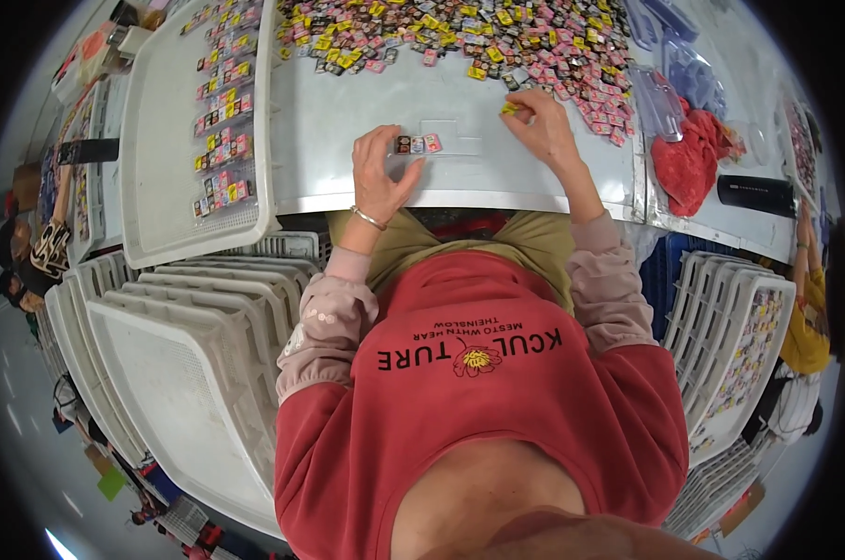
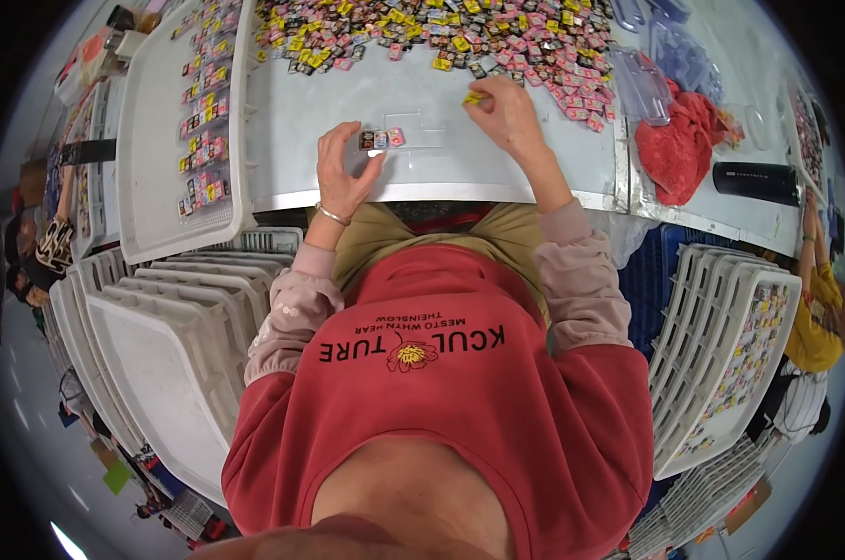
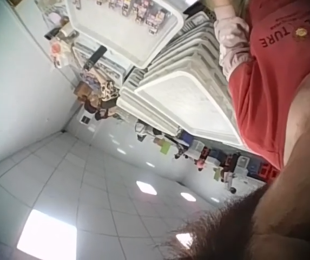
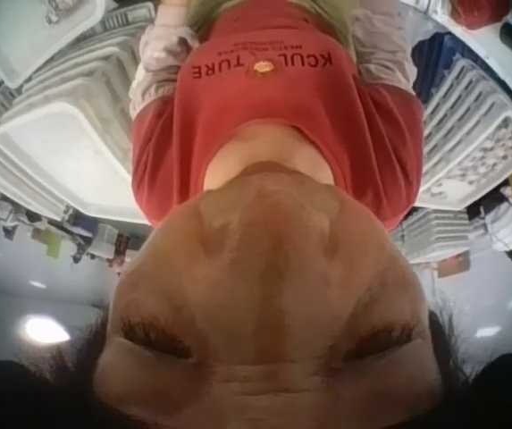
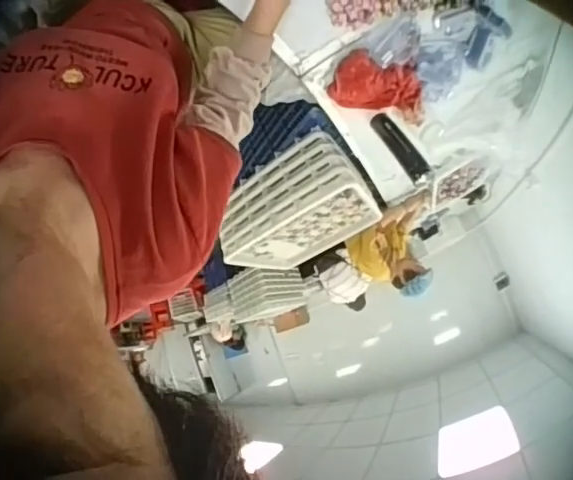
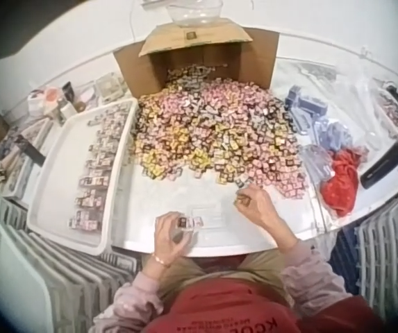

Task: Assembling small plastic toy parts and placing them into a tray.

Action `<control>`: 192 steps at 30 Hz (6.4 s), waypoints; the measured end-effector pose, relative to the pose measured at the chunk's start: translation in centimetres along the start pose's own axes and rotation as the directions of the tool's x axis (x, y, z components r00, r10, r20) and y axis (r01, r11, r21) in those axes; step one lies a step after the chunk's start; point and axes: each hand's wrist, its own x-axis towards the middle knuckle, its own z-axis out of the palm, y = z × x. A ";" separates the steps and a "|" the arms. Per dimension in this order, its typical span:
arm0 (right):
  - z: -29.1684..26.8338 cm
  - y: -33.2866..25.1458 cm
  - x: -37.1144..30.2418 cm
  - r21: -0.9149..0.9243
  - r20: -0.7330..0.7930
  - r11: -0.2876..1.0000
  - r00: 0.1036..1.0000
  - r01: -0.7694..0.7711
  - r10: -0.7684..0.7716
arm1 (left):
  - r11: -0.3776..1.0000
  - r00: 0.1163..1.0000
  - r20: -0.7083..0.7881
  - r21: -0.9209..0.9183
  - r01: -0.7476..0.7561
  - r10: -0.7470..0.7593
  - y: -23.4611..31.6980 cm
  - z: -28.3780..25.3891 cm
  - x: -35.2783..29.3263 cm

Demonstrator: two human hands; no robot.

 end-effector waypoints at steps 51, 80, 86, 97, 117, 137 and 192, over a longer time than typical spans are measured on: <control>-0.8 0.2 3.7 0.076 -0.138 0.945 0.942 0.319 -0.307 | 0.998 0.995 -0.076 -0.011 0.068 -0.069 -1.8 -3.6 0.8; -3.9 5.7 2.5 -0.017 -0.050 0.993 0.992 0.117 -0.117 | 0.996 0.993 -0.082 0.009 0.085 -0.084 -1.3 -1.3 -0.6; -3.6 5.3 2.6 -0.128 0.016 0.976 0.984 0.177 -0.177 | 0.994 0.989 -0.094 0.008 0.112 -0.111 -1.4 -1.3 -0.7; -2.4 3.0 1.7 -0.277 -0.109 0.953 0.981 0.124 -0.159 | 0.994 0.994 -0.097 0.099 0.055 -0.045 -1.2 -1.1 -0.5; -2.5 0.9 0.6 0.164 -0.086 0.963 0.976 0.214 -0.202 | 0.999 0.999 -0.027 -0.037 -0.038 0.038 4.0 1.0 3.3; 1.3 1.1 5.0 -0.294 -0.007 0.939 0.982 0.179 -0.189 | 0.990 1.000 0.001 0.138 -0.023 0.023 2.1 -0.1 0.9; 11.7 -7.9 12.0 -0.230 0.031 0.705 0.729 0.671 -0.684 | 0.990 0.997 -0.074 0.142 0.002 0.008 0.9 0.9 -0.1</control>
